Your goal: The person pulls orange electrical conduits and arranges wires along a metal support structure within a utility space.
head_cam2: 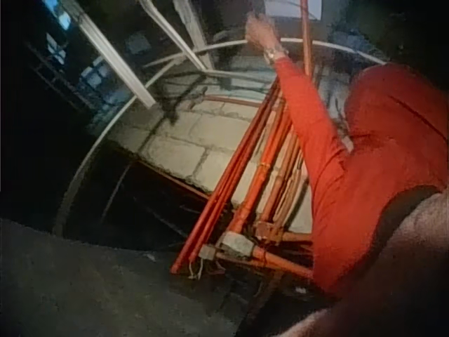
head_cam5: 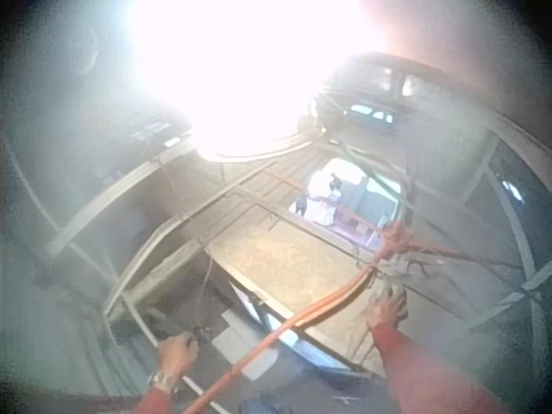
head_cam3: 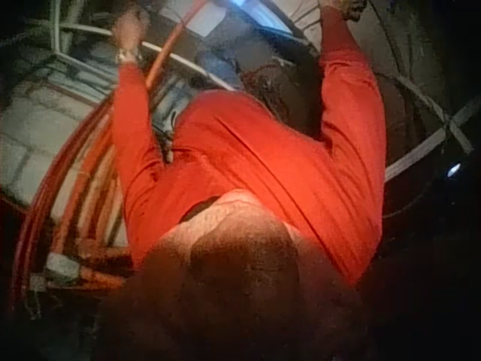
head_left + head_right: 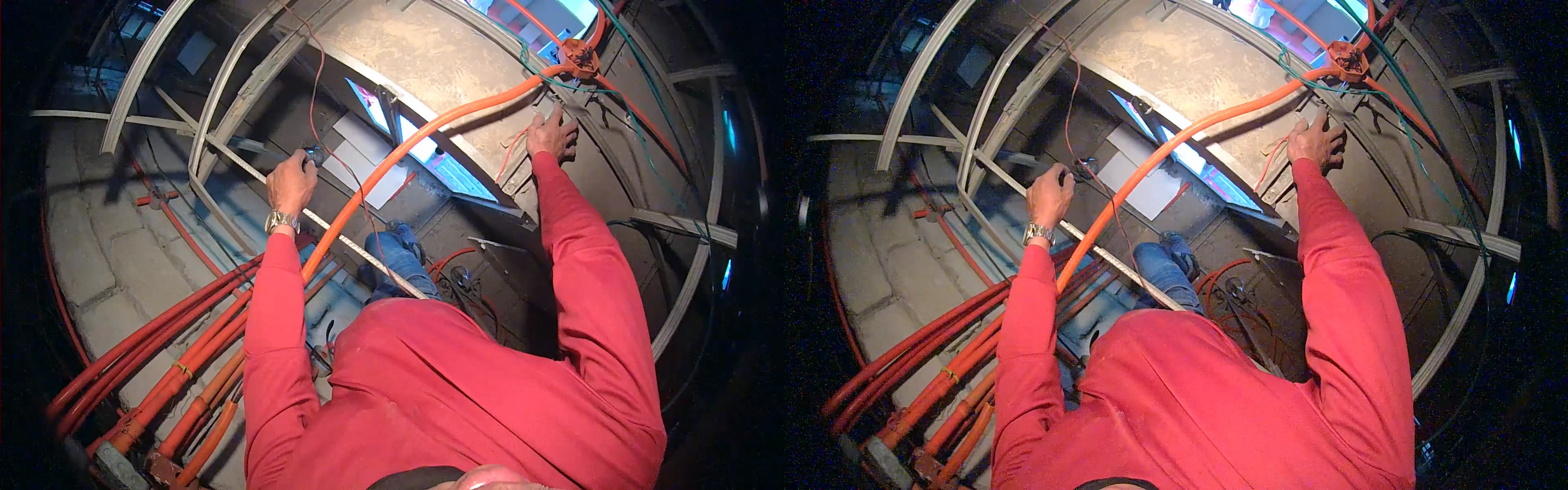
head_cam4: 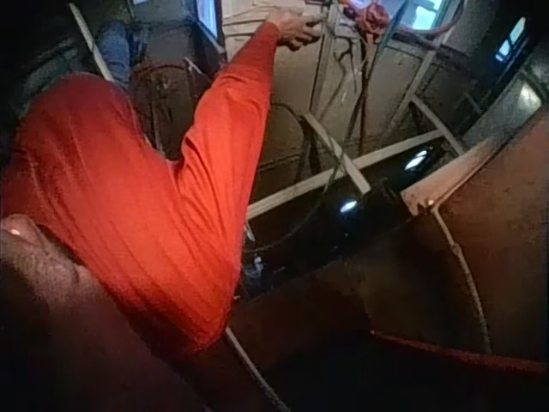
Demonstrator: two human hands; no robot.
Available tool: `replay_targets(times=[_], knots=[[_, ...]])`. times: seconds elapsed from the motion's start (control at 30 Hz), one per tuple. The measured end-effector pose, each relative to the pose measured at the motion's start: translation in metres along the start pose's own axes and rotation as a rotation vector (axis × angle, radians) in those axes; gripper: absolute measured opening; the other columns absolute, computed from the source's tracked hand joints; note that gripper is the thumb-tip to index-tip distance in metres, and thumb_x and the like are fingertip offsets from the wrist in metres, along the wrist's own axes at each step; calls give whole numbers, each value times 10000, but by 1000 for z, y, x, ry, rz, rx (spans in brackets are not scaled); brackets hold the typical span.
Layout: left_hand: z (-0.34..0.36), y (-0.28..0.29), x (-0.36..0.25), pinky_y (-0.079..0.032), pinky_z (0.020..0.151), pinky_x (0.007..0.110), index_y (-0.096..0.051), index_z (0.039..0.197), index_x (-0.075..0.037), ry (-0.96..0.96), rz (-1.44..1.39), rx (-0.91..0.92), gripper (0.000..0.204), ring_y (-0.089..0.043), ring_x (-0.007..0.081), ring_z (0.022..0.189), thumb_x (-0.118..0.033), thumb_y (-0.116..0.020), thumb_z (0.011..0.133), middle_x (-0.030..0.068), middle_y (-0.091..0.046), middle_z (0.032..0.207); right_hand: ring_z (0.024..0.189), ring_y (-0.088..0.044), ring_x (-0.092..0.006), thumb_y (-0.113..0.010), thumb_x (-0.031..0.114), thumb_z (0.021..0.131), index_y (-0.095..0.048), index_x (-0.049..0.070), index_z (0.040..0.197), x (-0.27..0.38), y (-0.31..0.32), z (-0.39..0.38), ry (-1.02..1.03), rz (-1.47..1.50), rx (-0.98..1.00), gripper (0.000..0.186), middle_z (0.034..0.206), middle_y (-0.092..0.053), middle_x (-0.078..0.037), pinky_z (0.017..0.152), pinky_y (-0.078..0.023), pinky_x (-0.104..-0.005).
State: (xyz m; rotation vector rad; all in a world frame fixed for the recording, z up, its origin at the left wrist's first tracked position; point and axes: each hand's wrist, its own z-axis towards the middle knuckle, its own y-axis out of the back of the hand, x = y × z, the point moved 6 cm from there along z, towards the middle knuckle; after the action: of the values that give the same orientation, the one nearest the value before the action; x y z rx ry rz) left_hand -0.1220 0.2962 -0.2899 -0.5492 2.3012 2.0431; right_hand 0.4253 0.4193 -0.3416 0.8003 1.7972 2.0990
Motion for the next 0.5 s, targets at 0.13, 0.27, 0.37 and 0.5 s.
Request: replay_targets(times=[0.13, 0.27, 0.37, 0.5], knots=[[0, -1, 1, -538, 826, 532, -705, 1041, -107, 2, -14, -9, 265, -708, 435, 919, -320, -589, 935, 223, -741, 948, 1443, -341, -531, -504, 449, 1005, -338, 298, 1598, -4, -4, 2, 17, -23, -20, 634, 1620, -234, -308, 1105, -255, -733], [1, -2, 2, -535, 830, 535, -704, 1023, -102, 0, -26, -14, 261, -706, 434, 925, -319, -589, 934, 228, -738, 941, 1447, -336, -516, -498, 451, 1006, -341, 302, 1598, -1, -3, 2, 9, -13, 5, 631, 1623, -229, -300, 1108, -247, -728], [0, 0, -1, -534, 829, 539, -703, 1018, -99, -3, -12, -13, 260, -705, 440, 915, -317, -591, 933, 232, -736, 928, 1456, -328, -506, -509, 451, 1002, -344, 299, 1596, -4, -5, 3, 22, -15, -18, 635, 1622, -232, -297, 1113, -247, -721], [-2, 2, -2, -534, 825, 543, -702, 1017, -99, -16, -25, -25, 256, -704, 448, 899, -315, -595, 933, 233, -735, 914, 1457, -328, -503, -522, 452, 997, -346, 297, 1595, -3, -5, 2, 18, -17, -8, 642, 1622, -234, -297, 1113, -252, -716]])
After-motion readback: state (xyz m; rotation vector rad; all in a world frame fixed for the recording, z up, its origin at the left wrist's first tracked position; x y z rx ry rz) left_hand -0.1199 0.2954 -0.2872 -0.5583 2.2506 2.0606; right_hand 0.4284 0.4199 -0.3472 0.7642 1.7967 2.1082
